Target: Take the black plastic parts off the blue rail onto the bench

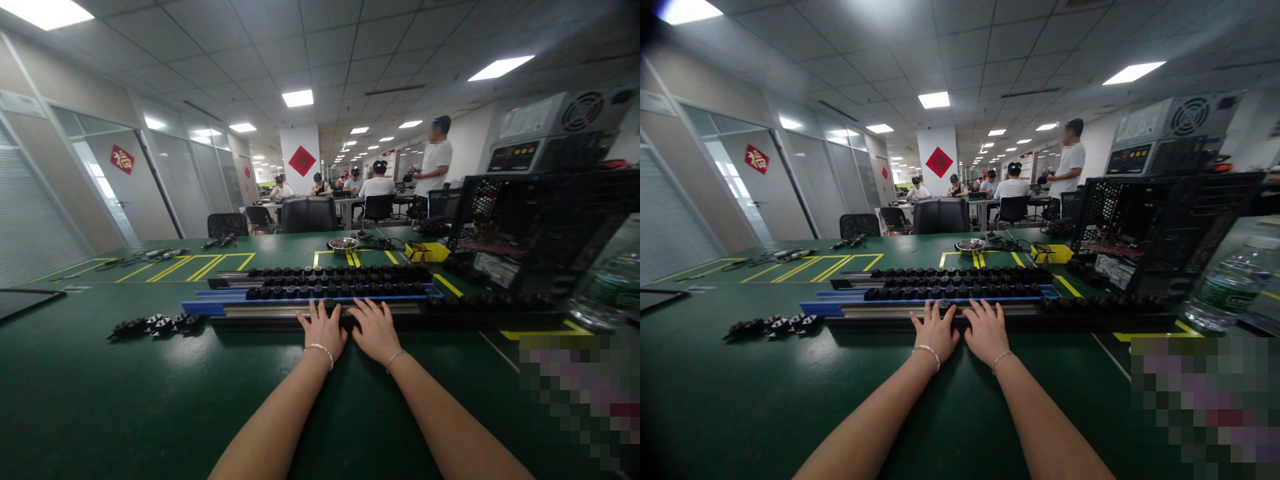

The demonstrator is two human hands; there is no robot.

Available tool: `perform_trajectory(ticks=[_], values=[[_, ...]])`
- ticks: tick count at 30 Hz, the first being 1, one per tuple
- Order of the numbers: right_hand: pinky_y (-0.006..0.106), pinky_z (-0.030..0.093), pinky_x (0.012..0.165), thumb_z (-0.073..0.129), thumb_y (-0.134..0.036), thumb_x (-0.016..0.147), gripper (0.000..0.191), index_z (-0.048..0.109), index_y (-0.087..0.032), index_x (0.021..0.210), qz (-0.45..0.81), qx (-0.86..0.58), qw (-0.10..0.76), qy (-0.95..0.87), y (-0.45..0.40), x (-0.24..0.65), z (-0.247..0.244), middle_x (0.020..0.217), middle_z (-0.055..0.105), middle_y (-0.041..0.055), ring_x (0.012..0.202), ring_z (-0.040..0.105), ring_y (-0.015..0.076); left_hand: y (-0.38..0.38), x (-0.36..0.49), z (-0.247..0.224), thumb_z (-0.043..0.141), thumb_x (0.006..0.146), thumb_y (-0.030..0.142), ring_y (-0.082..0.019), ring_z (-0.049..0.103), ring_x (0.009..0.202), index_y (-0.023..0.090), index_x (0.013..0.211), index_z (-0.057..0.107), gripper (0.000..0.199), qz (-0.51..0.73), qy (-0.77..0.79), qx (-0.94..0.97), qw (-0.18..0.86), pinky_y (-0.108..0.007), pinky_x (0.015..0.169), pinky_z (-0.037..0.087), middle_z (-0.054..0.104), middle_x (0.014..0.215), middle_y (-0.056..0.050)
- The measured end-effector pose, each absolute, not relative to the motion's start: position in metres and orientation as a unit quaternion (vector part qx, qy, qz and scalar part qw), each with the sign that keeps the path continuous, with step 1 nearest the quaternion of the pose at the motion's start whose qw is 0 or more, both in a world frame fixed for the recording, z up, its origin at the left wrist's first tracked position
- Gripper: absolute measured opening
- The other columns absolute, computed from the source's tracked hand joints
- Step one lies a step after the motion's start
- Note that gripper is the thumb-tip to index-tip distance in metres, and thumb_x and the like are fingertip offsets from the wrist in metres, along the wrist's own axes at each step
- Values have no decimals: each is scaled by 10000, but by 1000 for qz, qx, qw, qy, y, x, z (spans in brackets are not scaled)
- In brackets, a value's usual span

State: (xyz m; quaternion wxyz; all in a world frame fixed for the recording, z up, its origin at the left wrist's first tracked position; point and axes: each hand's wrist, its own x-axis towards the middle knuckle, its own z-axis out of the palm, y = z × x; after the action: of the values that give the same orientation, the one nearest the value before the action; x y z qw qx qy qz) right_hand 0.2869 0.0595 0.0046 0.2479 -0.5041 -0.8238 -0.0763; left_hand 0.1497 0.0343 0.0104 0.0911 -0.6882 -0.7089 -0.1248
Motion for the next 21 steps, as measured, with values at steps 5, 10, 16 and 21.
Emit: perform_trajectory(ticks=[5,10,16,21], values=[[516,103,1039,437,-226,745,379,555,-269,1103,-75,-504,245,-825,60,287,4,1332,452,28,1253,314,242,33,146,13,430,769,459,-367,164,1314,343,1315,360,562,-122,-716,-681,93,-677,975,88,315,1416,-100],[511,102,1043,438,-229,747,380,553,-269,1107,-78,-505,248,-823,59,287,4,1332,452,20,1252,314,239,32,145,12,445,760,462,-384,165,1310,346,1304,380,560,-128,-726,-669,98,-685,968,59,333,1408,-106],[509,102,1044,441,-229,746,371,556,-268,1097,-78,-503,247,-825,59,287,5,1333,452,17,1250,317,239,35,143,13,468,736,509,-396,149,1314,381,1305,366,591,-127,-721,-675,92,-696,950,85,314,1421,-103],[511,102,1044,440,-224,745,375,554,-269,1100,-78,-506,243,-824,60,287,4,1334,451,19,1253,317,238,35,141,16,457,743,523,-383,173,1311,379,1298,379,579,-118,-725,-673,83,-677,965,97,304,1429,-94]])
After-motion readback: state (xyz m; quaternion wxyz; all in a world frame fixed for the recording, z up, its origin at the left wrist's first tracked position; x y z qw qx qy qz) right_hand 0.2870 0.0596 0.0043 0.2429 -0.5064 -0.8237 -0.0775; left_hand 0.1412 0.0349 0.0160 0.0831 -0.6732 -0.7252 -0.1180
